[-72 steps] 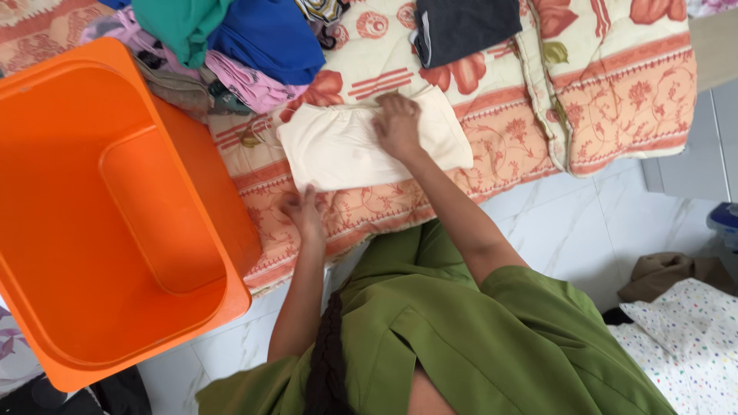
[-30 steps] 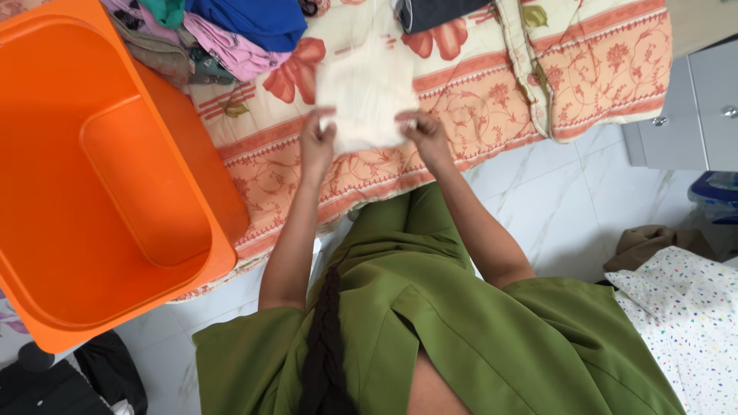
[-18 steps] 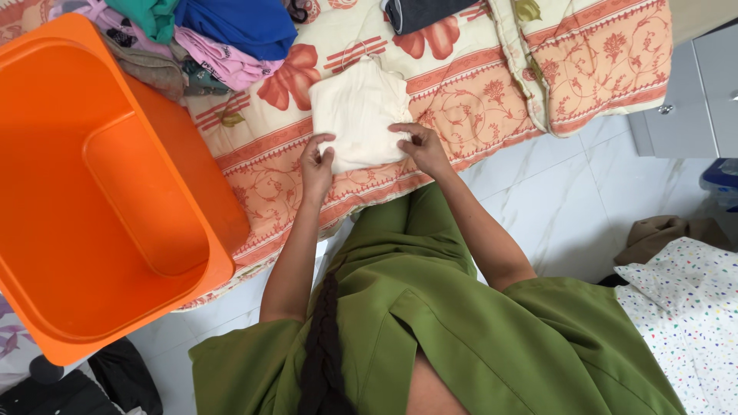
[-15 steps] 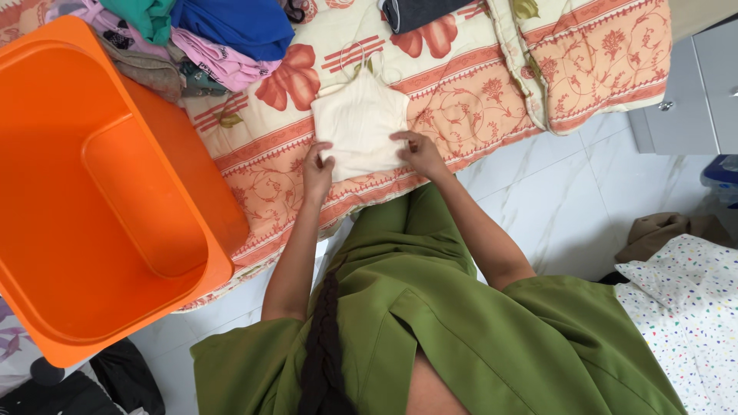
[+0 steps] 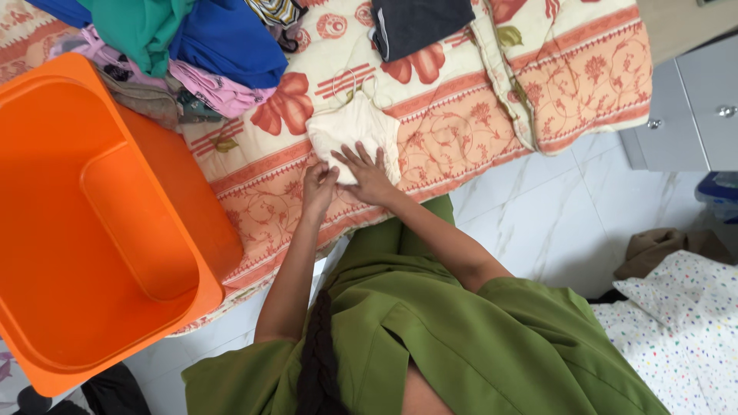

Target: The person empties an orange bin of clothes onto a bed, then folds several items one by one, including a white top, striped shorts, a green top, and a blue top. The folded items are placed in a neat pile on the bed.

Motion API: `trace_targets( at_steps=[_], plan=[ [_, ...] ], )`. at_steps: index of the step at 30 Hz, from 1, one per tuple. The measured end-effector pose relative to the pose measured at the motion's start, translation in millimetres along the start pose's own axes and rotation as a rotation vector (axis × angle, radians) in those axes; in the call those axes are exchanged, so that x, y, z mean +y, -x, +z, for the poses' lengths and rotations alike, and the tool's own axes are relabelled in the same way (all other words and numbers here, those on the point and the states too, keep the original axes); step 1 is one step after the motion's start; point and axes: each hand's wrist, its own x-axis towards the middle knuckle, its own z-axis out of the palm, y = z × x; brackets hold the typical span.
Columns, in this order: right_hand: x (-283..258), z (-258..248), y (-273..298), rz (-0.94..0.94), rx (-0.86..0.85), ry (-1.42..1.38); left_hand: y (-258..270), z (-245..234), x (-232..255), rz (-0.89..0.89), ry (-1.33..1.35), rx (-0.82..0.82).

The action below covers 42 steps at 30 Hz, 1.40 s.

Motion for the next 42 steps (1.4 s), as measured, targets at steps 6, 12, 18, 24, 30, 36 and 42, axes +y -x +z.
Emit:
trace_targets(
  at_steps=[6,12,18,24,30,36,42],
  plan=[
    [81.8,-59.8,-3.8,0.357,0.143,-1.739,2.5,83.0,65.0,0.352,0.084,-0.303],
    [123.3,-214.6,82.5,0.273,0.729,-1.458,17.8,136.1,72.8,0.226,-0.088,-0.386],
    [156.4,-233.0,104.5,0.167,0.691,0.035,7.7,140.0,18.1,0.192,-0.109,-0.305],
    [196.6,-173.5,98.3,0.187,0.309,0.388,3.7,126.6,-11.3,0.189,-0.141,-0.275],
    [170.8,-176.8,85.8,0.175,0.263,0.338,3.4,117.8,-4.8,0.168,-0.174,-0.24],
    [73.5,-147.7,31.5,-0.094,0.206,0.17,-51.2,93.3,37.6,0.335,-0.013,-0.063],
    [7.4,-134.4,-28.9,-0.21,0.043,0.063,-127.9,8.3,88.8,0.433,0.061,0.35]
  ],
)
